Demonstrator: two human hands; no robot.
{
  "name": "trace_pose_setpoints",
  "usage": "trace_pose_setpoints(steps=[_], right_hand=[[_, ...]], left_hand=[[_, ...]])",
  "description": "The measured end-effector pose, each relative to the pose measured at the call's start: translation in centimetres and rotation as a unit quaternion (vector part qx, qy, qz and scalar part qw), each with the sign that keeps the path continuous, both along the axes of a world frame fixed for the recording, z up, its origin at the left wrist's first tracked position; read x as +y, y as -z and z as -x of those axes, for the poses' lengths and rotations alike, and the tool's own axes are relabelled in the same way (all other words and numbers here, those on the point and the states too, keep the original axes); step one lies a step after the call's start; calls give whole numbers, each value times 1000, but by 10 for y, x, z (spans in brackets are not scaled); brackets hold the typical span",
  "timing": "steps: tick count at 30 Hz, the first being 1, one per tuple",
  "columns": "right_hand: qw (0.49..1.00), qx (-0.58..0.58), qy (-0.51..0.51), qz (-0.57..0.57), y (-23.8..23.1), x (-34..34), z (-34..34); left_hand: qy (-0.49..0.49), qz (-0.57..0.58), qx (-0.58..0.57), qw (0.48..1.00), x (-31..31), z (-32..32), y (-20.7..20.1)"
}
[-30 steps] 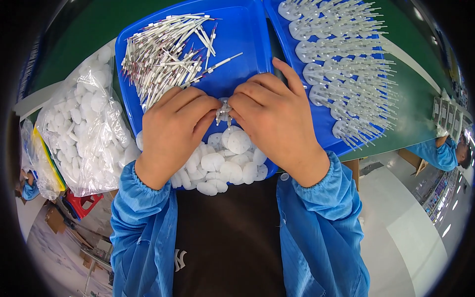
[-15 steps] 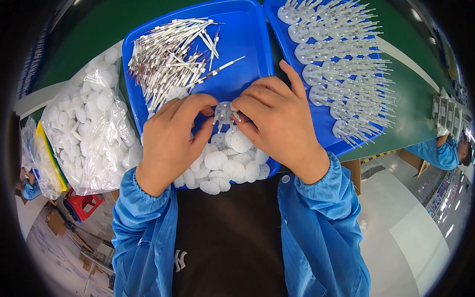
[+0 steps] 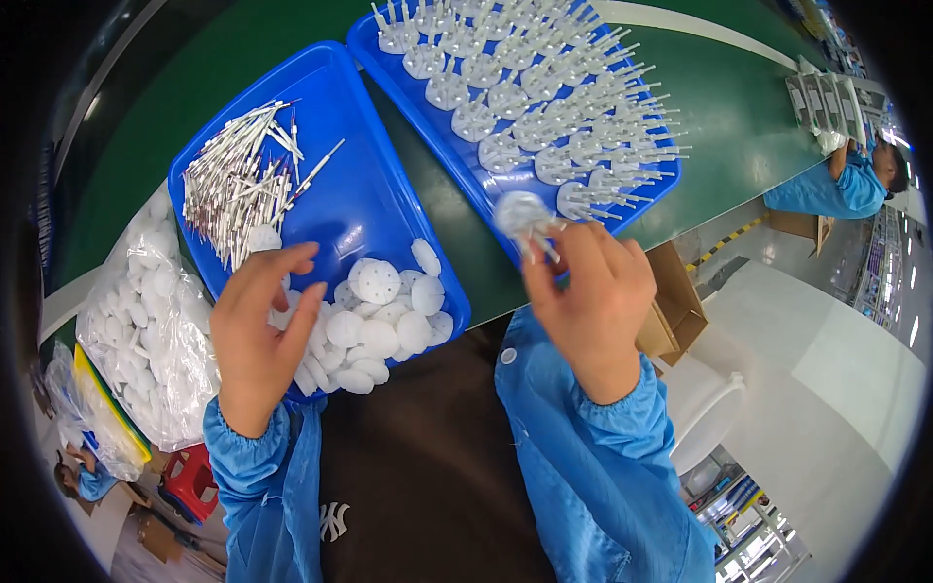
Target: The person assembles small white plastic components by hand, inserting thin metal pins into them at a factory workbench.
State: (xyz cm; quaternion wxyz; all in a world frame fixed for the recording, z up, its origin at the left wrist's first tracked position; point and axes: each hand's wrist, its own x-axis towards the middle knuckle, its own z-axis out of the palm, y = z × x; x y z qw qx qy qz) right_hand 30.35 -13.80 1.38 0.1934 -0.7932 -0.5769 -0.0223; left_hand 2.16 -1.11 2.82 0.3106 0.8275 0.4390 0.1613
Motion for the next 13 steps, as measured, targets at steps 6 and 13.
trace_pose_setpoints(steps=[6,13], right_hand=[[998,-16,53,-6,36,11,-5],[996,64,8,-66,7,8,19]], left_hand=[[60,-33,28,997,-4,-14,11],[73,-75,34,994,-1,5,12]])
